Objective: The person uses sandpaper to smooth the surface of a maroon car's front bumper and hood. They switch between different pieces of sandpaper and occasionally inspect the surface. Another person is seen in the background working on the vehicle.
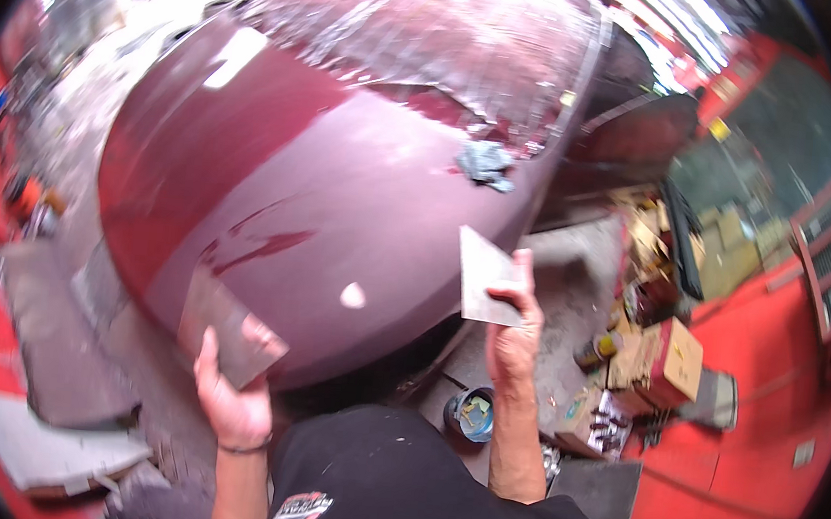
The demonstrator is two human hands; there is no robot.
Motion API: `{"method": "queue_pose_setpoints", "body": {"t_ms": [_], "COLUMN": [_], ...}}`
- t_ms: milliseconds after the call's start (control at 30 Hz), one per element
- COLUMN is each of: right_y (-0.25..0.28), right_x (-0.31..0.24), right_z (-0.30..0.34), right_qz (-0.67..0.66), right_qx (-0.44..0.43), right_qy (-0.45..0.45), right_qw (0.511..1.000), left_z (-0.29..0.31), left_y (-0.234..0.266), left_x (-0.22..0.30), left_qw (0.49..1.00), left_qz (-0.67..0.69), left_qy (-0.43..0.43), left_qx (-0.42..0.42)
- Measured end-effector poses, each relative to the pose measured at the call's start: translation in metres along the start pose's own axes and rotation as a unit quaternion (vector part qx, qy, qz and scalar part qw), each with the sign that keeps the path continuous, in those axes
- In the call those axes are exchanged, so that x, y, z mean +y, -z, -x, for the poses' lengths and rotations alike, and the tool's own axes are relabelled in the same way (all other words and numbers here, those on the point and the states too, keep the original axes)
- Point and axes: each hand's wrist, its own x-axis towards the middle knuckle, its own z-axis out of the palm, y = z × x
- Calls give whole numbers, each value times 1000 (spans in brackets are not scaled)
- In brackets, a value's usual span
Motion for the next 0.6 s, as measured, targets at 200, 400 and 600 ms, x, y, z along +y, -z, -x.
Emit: {"method": "queue_pose_setpoints", "body": {"t_ms": [200, 400, 600], "right_y": [28, -2, -37], "right_x": [6, -23, -35], "right_z": [40, 29, 18], "right_qz": [49, 284, 114], "right_qx": [-148, -226, -157], "right_qy": [-255, -31, 12], "right_qw": [954, 931, 981], "left_z": [15, -4, -8], "left_y": [41, 30, 4], "left_x": [-17, -23, -40], "left_qw": [997, 993, 992], "left_qz": [12, -33, 8], "left_qy": [55, 115, 121], "left_qx": [43, 18, -26]}}
